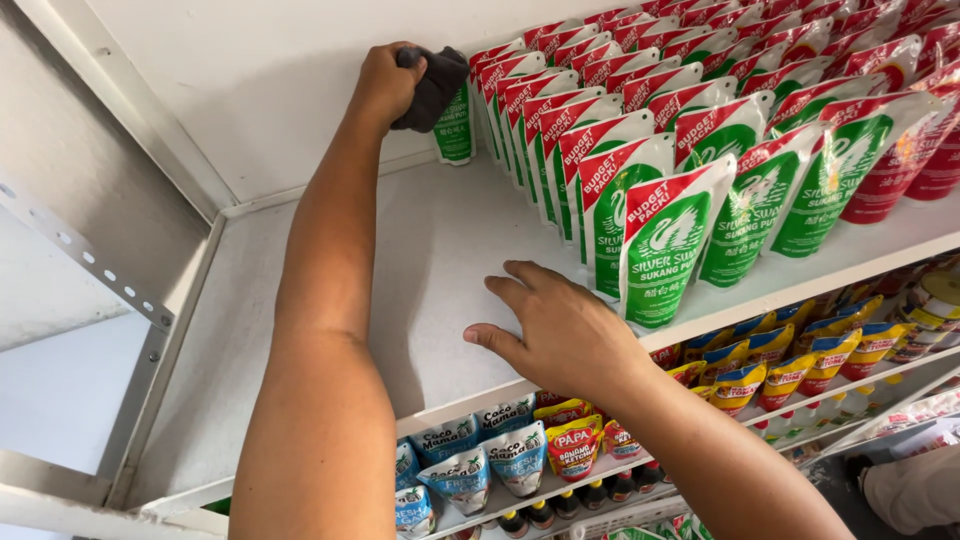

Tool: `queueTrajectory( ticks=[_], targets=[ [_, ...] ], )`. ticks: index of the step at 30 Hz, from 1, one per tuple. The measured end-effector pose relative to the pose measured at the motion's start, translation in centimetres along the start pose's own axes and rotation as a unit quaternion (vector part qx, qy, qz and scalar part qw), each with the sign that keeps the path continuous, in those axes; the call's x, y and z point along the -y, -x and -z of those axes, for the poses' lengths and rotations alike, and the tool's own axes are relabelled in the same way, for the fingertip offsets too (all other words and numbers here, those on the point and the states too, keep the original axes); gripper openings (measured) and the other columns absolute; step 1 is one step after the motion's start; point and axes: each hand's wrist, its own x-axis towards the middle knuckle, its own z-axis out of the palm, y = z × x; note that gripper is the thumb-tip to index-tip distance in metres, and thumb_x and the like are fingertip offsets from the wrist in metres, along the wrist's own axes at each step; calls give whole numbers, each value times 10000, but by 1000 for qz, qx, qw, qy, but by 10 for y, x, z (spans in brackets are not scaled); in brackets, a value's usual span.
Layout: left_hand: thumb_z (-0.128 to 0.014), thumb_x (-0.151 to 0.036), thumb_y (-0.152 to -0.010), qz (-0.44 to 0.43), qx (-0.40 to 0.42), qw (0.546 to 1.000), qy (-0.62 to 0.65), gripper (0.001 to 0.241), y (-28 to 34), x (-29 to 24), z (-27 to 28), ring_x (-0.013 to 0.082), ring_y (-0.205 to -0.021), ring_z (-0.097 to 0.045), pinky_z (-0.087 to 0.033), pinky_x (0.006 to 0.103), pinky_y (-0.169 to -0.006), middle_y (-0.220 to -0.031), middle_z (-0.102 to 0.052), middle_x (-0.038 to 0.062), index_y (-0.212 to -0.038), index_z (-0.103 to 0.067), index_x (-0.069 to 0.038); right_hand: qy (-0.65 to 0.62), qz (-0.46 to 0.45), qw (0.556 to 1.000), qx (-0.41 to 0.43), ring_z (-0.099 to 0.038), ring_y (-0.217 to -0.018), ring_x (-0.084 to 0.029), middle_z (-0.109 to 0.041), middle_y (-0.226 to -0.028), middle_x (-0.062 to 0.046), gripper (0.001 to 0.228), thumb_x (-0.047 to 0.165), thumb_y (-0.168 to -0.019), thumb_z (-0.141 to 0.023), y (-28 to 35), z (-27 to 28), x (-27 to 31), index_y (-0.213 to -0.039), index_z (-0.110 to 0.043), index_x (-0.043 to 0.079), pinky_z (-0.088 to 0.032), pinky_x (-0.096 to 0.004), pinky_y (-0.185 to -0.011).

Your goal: Wiping down pouches with a cloth and arranging them on grocery shelves.

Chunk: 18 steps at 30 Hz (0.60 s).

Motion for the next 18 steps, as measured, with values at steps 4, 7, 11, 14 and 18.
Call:
queueTrajectory(
  ticks=[4, 7, 11, 14, 18],
  targets=[
    [-669, -231, -966, -4, -12, 1000, -6, 204, 3, -3, -3, 218, -906, -716, -564, 393, -809, -1005, -759, 71, -1100, -753, -103, -4, -13, 1000, 6, -556, -1263, -402, -540, -1424, -232, 664, 567, -907, -602, 0, 2, 2, -1319, -618, 46, -465, -480, -1014],
    [-663, -232, -968, -6, -12, 1000, -13, 208, 11, -10, 2, 225, -906, -717, -563, 398, -811, -1004, -761, 80, -1091, -756, -94, -3, -14, 1000, 5, -557, -1257, -405, -540, -1419, -234, 664, 567, -906, -606, 1, 1, 1, -1318, -618, 46, -467, -484, -1010],
    [-671, -245, -966, -1, 1, 1000, -14, 222, 19, -17, 9, 227, -880, -716, -564, 392, -797, -977, -760, 96, -1080, -748, -72, -4, -10, 1000, -2, -566, -1243, -406, -553, -1403, -232, 655, 558, -908, -608, 1, 2, 2, -1310, -622, 41, -473, -484, -1002],
    [-682, -252, -970, 1, 18, 1000, 13, 229, 23, -18, 13, 226, -858, -704, -561, 382, -782, -951, -756, 101, -1067, -746, -55, -6, -7, 1000, -5, -576, -1229, -404, -563, -1389, -227, 647, 549, -909, -612, 2, 2, 1, -1305, -624, 37, -478, -483, -996],
    [-701, -260, -956, -2, 21, 999, 50, 226, 14, -9, 20, 204, -837, -703, -561, 368, -770, -935, -757, 77, -1057, -747, -63, -11, 0, 1000, -11, -591, -1204, -402, -575, -1367, -221, 635, 536, -912, -621, 1, 3, 3, -1296, -628, 29, -487, -481, -980]
  ],
)
